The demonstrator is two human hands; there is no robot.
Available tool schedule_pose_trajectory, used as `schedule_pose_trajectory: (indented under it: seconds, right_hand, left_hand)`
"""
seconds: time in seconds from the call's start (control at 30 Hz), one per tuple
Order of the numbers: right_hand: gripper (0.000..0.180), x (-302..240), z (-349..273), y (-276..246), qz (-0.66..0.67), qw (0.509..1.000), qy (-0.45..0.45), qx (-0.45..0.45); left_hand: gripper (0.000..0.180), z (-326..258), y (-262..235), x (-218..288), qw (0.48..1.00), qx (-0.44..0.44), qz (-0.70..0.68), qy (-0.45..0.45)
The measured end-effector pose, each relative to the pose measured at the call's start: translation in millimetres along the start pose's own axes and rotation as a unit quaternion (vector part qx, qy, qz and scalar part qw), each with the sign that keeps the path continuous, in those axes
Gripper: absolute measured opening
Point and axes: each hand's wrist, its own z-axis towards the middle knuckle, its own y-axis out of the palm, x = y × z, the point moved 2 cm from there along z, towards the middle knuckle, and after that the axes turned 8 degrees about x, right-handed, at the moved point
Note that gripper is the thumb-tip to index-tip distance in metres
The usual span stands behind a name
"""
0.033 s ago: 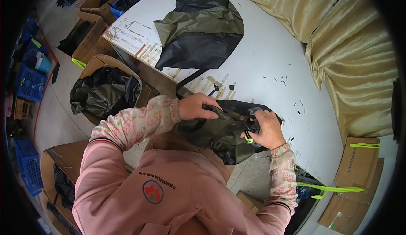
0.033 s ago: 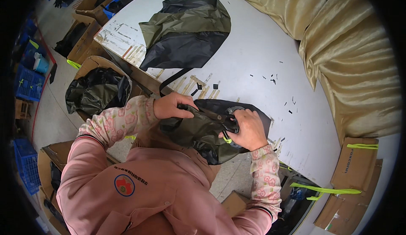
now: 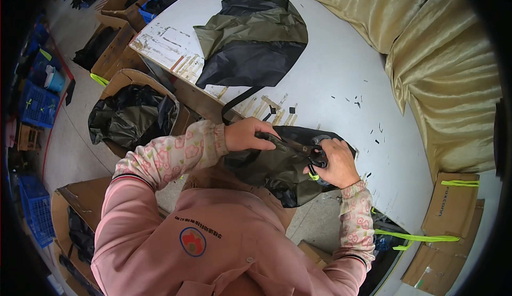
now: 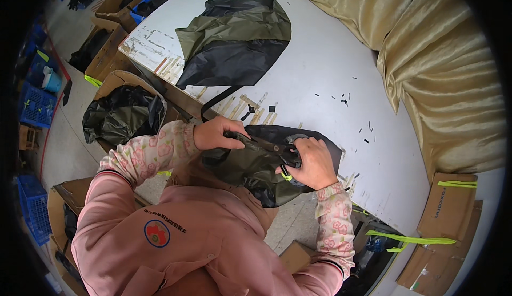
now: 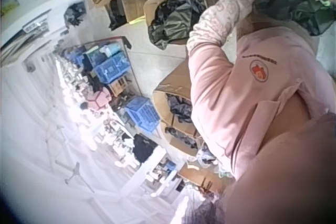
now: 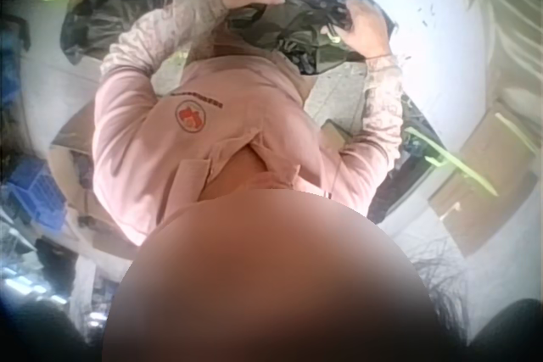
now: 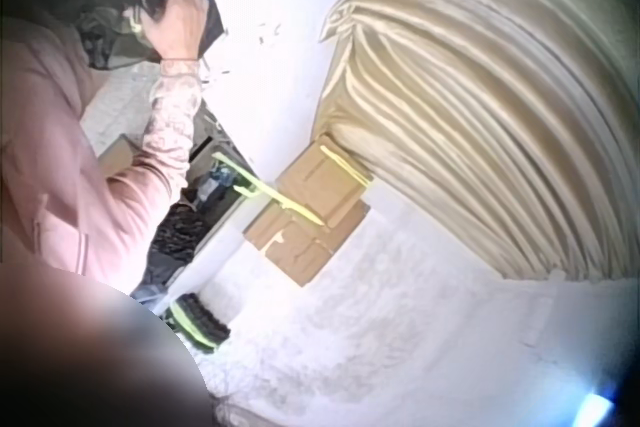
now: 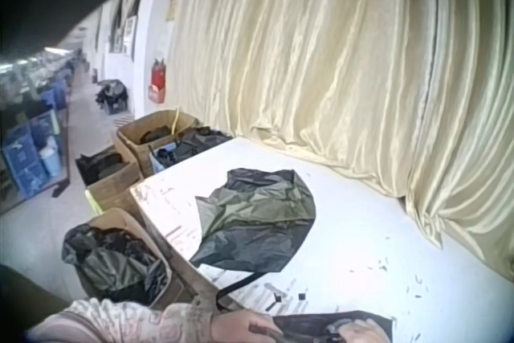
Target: Manually trimming excess material and loose threads from olive green and black fabric components using scissors.
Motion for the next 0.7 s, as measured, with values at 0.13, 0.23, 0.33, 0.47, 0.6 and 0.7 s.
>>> schedule_pose_trajectory:
  seconds: [0.13,0.23,0.33,0.47,0.6,0.7]
  right_hand:
    - [0.053,-2,-1,-1,0.001,1.000,-0.007,-0.001]
    - [0.052,-5,-2,-1,-0.004,1.000,-0.011,0.003]
    - [0.052,-7,-3,-1,0.003,1.000,-0.010,0.009]
    - [0.050,-5,-5,2,-0.012,1.000,-0.009,0.011]
    - [0.051,-1,-9,6,-0.005,1.000,-0.010,0.029]
    - [0.052,-1,-10,7,-0.021,0.999,-0.009,0.027]
  left_hand:
    - [0.029,0,2,3,1.000,0.003,0.007,0.014]
    - [0.028,0,2,4,1.000,0.007,0.010,0.013]
    - [0.028,-1,2,4,1.000,0.005,0.014,0.008]
    - [0.027,-1,3,5,1.000,0.009,0.010,0.013]
    - [0.027,-2,4,5,1.000,0.007,0.006,0.012]
    - [0.028,-2,3,6,1.000,0.007,0.020,0.016]
